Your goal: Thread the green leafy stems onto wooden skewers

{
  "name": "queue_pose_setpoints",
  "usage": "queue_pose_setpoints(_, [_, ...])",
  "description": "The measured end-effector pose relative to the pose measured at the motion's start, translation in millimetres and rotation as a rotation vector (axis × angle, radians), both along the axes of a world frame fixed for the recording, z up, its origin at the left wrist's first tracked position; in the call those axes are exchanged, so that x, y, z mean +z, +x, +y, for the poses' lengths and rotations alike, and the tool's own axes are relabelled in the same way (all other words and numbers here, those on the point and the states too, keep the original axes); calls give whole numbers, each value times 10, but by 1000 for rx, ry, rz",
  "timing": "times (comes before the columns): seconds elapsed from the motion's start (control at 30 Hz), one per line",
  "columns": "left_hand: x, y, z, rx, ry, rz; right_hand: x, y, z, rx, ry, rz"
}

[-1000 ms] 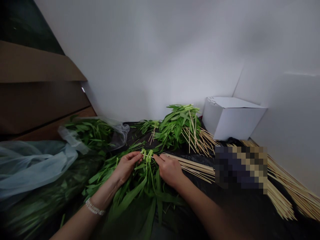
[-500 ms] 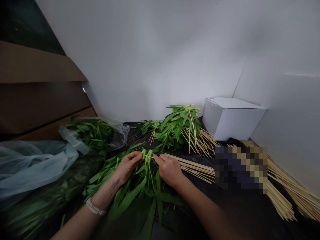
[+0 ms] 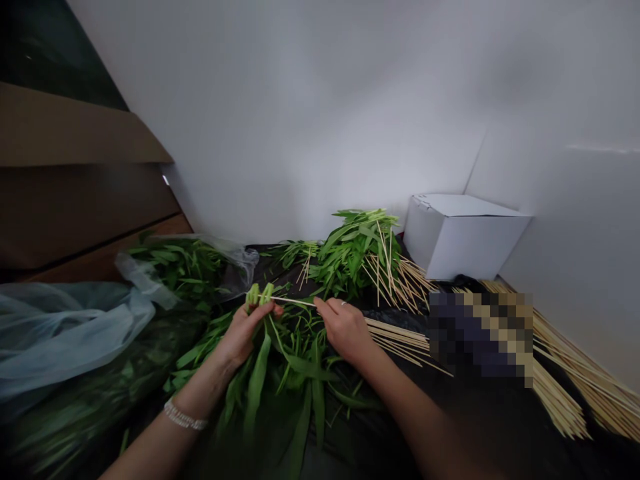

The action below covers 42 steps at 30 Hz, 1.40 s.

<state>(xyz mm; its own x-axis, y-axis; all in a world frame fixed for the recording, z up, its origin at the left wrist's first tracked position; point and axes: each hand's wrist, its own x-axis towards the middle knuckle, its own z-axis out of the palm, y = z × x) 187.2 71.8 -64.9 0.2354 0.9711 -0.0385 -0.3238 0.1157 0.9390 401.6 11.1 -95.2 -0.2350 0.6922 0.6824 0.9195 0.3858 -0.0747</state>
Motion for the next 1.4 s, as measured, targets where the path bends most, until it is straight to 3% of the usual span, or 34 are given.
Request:
queue_pose_setpoints(0.2, [87,-92,72,77,-88,-244,-29,206,98,-103,4,71])
queue_pose_setpoints(0.37, [47,-58,-29,-156,8,-157,-60,250,150,-93,-77,388])
queue_pose_setpoints(0.57, [-15,78,-263,-511,377,311,-22,238,169,-39,-163,807])
queue_pose_setpoints(0.73, [-94,113,-374,-587,866,831,31,267,153,-52,-110,870])
queue_pose_setpoints(0.87, [-153,100,-371,-661,1053,1060,142,456,118,-104,29,933])
queue_pose_setpoints(1.13, [-171,74,-354,-680,1086,1111,443,1029,28,-66,158,1125])
queue_pose_setpoints(1.4, [-191,68,-358,-676,1082,1124,552,1322,36,-88,258,1175])
